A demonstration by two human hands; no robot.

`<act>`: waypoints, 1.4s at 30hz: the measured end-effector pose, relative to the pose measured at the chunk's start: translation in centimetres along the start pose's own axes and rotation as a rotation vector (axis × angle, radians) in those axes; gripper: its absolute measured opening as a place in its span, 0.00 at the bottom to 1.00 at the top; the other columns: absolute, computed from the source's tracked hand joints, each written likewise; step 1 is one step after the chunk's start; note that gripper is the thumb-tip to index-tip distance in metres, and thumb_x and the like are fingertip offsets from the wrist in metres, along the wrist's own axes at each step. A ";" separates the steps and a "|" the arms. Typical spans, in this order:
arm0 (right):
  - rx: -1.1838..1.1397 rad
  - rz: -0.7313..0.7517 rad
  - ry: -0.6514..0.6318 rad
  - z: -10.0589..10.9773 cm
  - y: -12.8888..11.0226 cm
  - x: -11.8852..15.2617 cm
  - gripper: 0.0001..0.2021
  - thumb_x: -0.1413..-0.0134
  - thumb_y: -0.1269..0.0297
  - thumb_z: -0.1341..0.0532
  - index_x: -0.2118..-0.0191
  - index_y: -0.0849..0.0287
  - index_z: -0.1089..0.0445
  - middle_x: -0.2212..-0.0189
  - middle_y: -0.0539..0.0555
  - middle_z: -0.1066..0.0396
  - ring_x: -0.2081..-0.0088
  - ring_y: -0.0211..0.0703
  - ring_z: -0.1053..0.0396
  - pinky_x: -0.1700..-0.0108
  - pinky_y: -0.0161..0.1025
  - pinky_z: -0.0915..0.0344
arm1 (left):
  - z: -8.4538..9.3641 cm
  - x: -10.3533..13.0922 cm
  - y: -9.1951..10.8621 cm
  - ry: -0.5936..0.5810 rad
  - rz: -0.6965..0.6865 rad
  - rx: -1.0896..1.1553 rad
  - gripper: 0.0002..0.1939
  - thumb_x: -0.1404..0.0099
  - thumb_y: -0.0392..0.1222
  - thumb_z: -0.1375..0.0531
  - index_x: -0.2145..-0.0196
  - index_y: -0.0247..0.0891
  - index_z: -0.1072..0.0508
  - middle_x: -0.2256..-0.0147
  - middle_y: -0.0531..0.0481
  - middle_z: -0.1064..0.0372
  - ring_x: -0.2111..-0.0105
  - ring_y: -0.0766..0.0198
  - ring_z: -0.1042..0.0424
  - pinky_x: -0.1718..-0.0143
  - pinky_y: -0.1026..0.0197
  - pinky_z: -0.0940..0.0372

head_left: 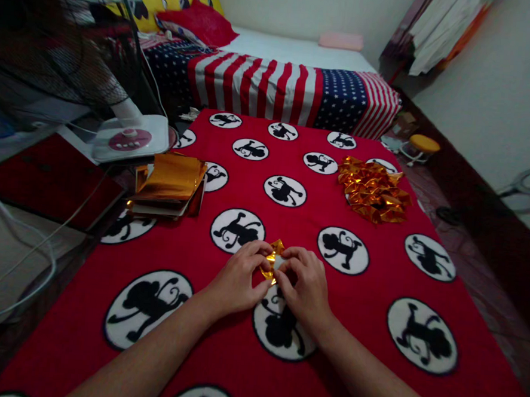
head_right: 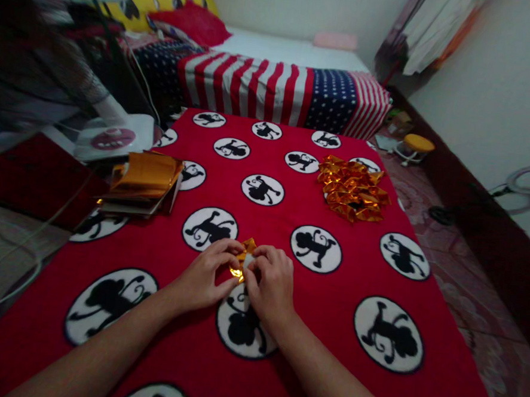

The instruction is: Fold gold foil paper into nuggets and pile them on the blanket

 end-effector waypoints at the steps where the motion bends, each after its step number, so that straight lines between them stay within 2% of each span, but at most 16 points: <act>1: 0.002 -0.001 0.002 0.0 0.0 0.0 0.05 0.47 0.70 0.36 0.71 0.56 0.32 0.58 0.53 0.31 0.56 0.47 0.36 0.54 0.46 0.43 | 0.0 0.0 0.0 0.002 0.002 -0.003 0.08 0.45 0.30 0.38 0.67 0.38 0.29 0.52 0.44 0.34 0.49 0.57 0.34 0.45 0.52 0.37; 17: -0.037 0.002 -0.005 0.1 0.4 0.0 0.05 0.47 0.71 0.37 0.71 0.57 0.33 0.58 0.53 0.32 0.55 0.47 0.36 0.53 0.46 0.43 | -0.2 -0.1 -0.2 0.016 0.024 -0.004 0.05 0.44 0.32 0.36 0.69 0.38 0.28 0.53 0.45 0.34 0.50 0.57 0.34 0.46 0.52 0.37; 42: 0.066 0.011 0.008 -0.1 -0.1 0.1 0.05 0.47 0.71 0.38 0.71 0.57 0.33 0.58 0.54 0.32 0.56 0.48 0.36 0.54 0.46 0.43 | -0.5 -0.1 0.0 0.051 0.038 -0.028 0.06 0.44 0.34 0.36 0.71 0.38 0.31 0.54 0.45 0.33 0.52 0.57 0.33 0.48 0.51 0.36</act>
Point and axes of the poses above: each hand's wrist, its own x-axis away from the middle knuckle, its own z-axis out of the back of the hand, y = z × x, the point moved 3 cm from there along -x, towards the middle knuckle
